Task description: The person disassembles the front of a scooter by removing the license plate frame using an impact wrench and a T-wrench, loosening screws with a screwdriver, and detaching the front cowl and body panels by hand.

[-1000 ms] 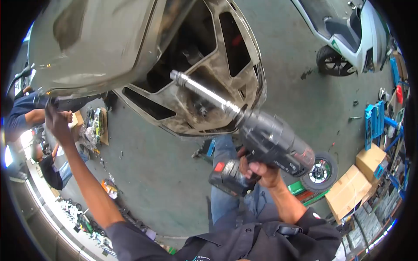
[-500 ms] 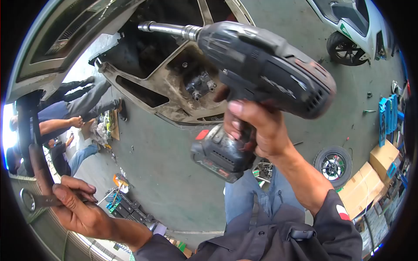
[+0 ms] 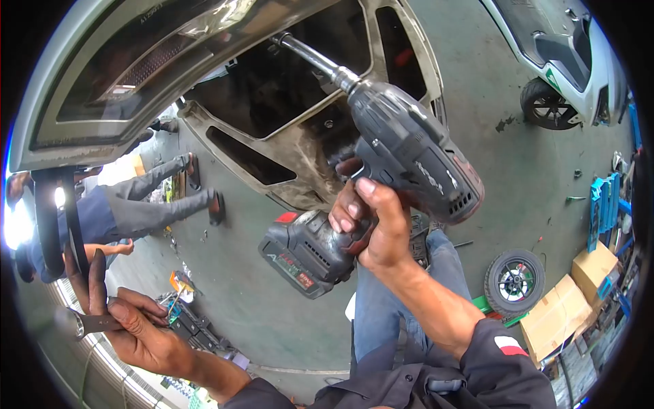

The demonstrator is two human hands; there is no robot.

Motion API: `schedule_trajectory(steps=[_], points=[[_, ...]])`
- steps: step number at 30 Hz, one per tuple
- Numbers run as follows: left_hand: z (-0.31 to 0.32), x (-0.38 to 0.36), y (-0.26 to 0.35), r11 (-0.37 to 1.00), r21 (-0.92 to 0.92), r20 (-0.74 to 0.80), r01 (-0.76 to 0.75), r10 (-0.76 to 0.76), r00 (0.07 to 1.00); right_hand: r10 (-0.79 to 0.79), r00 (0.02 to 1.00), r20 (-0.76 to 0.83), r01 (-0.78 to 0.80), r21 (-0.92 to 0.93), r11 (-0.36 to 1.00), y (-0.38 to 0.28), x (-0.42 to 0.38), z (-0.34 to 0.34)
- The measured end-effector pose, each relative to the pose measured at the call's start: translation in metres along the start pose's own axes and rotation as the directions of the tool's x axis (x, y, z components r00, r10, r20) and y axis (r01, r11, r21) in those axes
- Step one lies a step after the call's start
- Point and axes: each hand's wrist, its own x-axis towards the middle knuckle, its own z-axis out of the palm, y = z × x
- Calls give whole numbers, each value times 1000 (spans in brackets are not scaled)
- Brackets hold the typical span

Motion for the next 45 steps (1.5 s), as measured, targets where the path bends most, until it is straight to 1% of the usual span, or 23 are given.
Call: schedule_trajectory(steps=[2, 7, 9, 11, 14, 16, 17, 20, 22, 24, 26, 27, 29, 30, 31, 32, 34, 36, 38, 40, 41, 44, 45], points=[[-1, 3, -11, 998, -59, 3, 7, -7, 1000, -23, 999, -30, 26, 86, 996, 13, 0, 1], [1, 8, -46, 992, -115, -35, -50, 46, 998, -45, 998, -49, 46, 12, 999, 8, 0, 11], [6, 7, -51, 990, -122, -107, -67, 54, 993, -9, 999, -43, 7, -39, 999, -9, 0, 8], [6, 4, -49, 993, -119, -122, 11, -25, 992, 39, 999, -14, -40, -88, 995, -33, 5, 3], [11, 6, -39, 995, -97, -164, 34, -50, 985, 138, 990, 41, -129, -166, 978, -78, 17, 0], [9, 3, -35, 989, -136, -156, 49, -71, 985, 116, 993, -28, -118, -367, 923, -105, 29, -7], [9, 3, -32, 988, -149, -163, 44, -69, 984, 77, 997, 13, -62, -464, 884, -118, 35, -4], [12, 1, -25, 985, -171, -146, 13, -39, 988, 1, 989, 149, 116, -772, 625, -148, 49, 9], [12, 1, -21, 988, -152, -126, 26, -46, 991, 42, 994, 103, 54, -780, 624, -155, 46, 20], [15, 0, -16, 989, -147, -214, 4, -36, 976, 77, 996, 47, -10, -787, 616, -156, 42, 23], [13, -14, -13, 986, -72, -256, -151, 128, 958, 255, 967, -28, -235, -494, 837, -155, 41, 24], [13, -28, -6, 979, -139, -208, -151, 120, 971, 280, 956, -91, -289, -474, 832, -156, 41, 26], [23, -60, 23, 911, -396, 45, 116, -107, 993, 293, 954, -64, -287, -469, 835, -163, 49, 18], [32, -70, 43, 783, -490, 312, 384, -254, 915, 306, 952, -26, -281, -476, 833, -167, 54, 13], [43, -60, 47, 595, -402, 663, 696, -334, 670, 293, 956, 1, -253, -504, 826, -169, 58, 10], [60, -46, 49, 376, -179, 899, 909, -312, 306, 299, 954, 17, -250, -507, 825, -171, 61, 8], [91, -50, 19, -90, -101, 988, 991, -127, 89, 301, 954, 14, -252, -508, 824, -175, 64, 9], [108, -35, 15, -148, -236, 955, 960, -215, 202, 289, 957, -8, -253, -505, 825, -176, 62, 12], [110, -16, 43, -90, -308, 919, 947, -284, 272, 285, 958, -30, -261, -507, 822, -177, 61, 12], [114, -24, 30, -33, -231, 964, 972, -142, 224, 284, 958, -22, -253, -524, 813, -175, 62, 10], [113, -25, 29, -69, -165, 975, 984, -159, 152, 277, 961, -12, -241, -530, 813, -174, 62, 9], [117, -23, 11, -205, -208, 940, 956, -312, 137, 281, 960, -14, -247, -519, 818, -174, 63, 7], [117, -15, 15, -15, -252, 907, 967, -352, 231, 280, 960, -14, -247, -517, 819, -174, 63, 7]])
